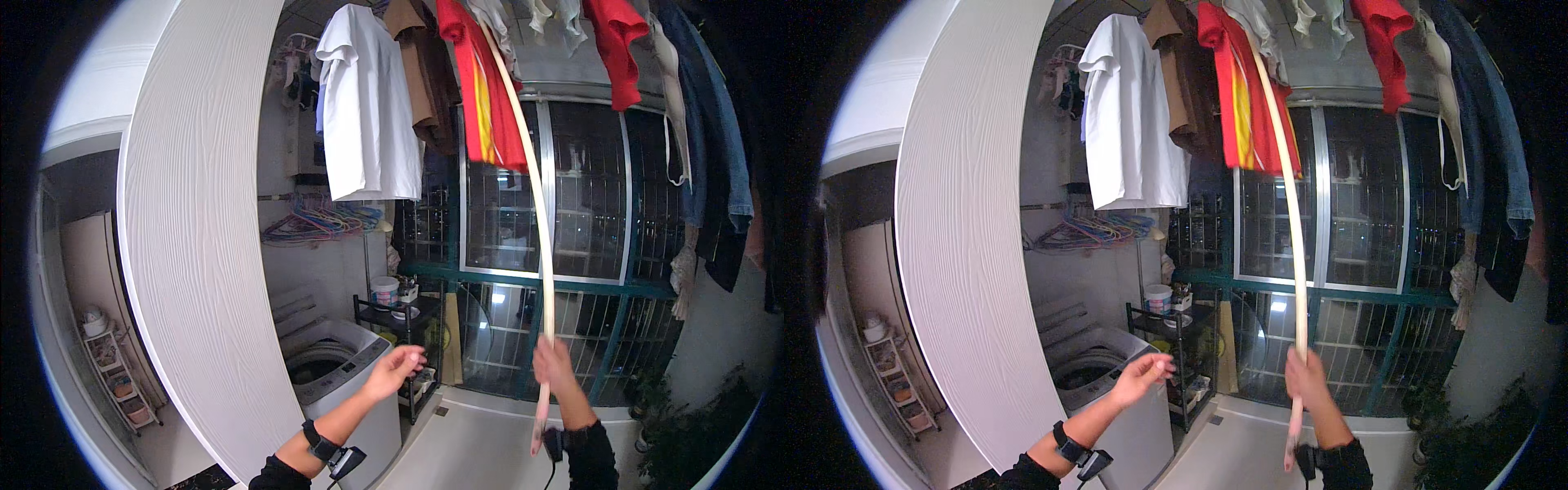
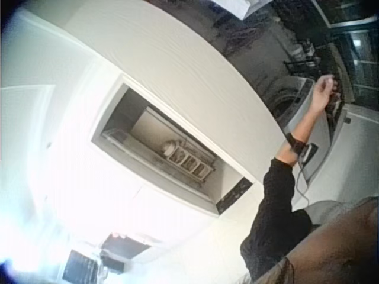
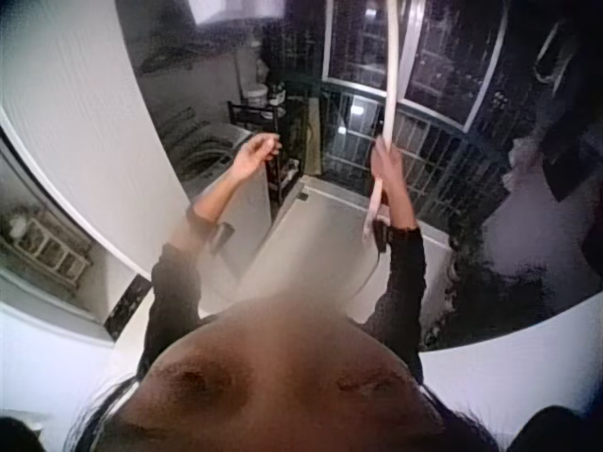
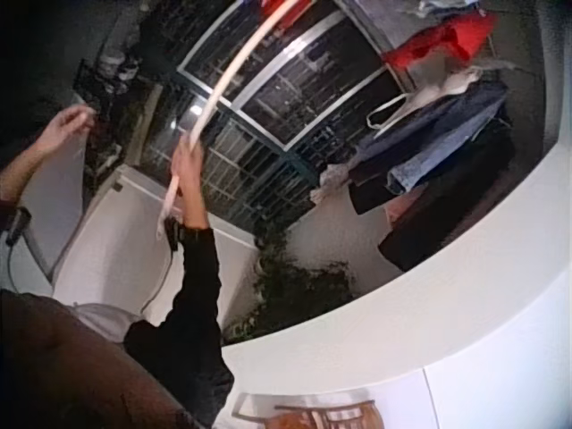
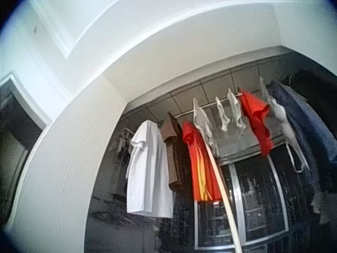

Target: The person uses a long pole with a hook to remove clothes from a high drying rack and places them on a chair. The person removes a red shirt, a brown shirt, black pants, a pink towel, a grey towel, and a pair of jeans.

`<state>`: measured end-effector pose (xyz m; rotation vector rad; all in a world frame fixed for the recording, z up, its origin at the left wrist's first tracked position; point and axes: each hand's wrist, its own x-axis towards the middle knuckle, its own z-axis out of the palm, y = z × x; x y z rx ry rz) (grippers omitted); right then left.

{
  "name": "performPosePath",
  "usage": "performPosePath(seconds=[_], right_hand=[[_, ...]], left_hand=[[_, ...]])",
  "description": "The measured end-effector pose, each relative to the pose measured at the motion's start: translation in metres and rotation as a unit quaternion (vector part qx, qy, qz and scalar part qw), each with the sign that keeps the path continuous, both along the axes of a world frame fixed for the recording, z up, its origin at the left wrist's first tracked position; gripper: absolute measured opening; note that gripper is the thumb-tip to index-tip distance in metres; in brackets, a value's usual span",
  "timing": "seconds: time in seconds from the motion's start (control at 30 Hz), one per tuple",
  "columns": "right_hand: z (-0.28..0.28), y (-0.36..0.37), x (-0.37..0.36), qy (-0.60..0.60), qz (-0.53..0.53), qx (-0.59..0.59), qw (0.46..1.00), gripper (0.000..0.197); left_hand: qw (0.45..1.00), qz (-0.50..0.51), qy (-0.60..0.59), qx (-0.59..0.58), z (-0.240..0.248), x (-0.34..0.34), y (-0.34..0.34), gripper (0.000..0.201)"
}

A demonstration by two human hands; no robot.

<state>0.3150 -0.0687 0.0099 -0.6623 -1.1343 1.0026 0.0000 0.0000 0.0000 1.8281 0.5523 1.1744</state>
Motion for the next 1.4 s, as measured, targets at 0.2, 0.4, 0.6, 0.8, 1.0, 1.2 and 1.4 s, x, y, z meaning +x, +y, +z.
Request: performPosePath(seconds=[0.2,0.4,0.6,0.8,1.0,1.2,1.4], right_hand=[[-0.204,0.022,0.009,-0.171,-0.276,-0.039,0.945,0.018],[-0.238,0.048,0.018,-0.096,-0.287,-0.071,0.95,0.019],[-0.293,-0.017,0.01,-0.145,-0.319,-0.117,0.929,0.02],[-0.355,-0.055,0.035,-0.164,-0.27,-0.115,0.942,0.013],[-0.328,-0.104,0.043,-0.264,-0.292,-0.185,0.9,0.029],[-0.292,-0.123,0.015,-0.163,-0.38,-0.138,0.9,0.032],[-0.297,-0.182,-0.002,-0.155,-0.436,-0.182,0.868,0.024]], left_hand=[[0.986,0.087,-0.134,0.048,0.054,0.015,0.024,0.053],[0.966,0.212,-0.126,0.077,0.111,0.052,0.072,0.087],[0.934,0.23,-0.228,0.153,0.126,0.051,0.113,0.094],[0.953,0.177,-0.213,0.125,0.139,0.076,0.106,0.044],[0.936,0.214,-0.28,0.007,0.13,0.098,0.059,0.053],[0.984,-0.049,-0.17,-0.01,0.047,0.113,0.025,0.056],[0.971,-0.15,-0.096,-0.158,-0.046,0.154,-0.007,0.052]])
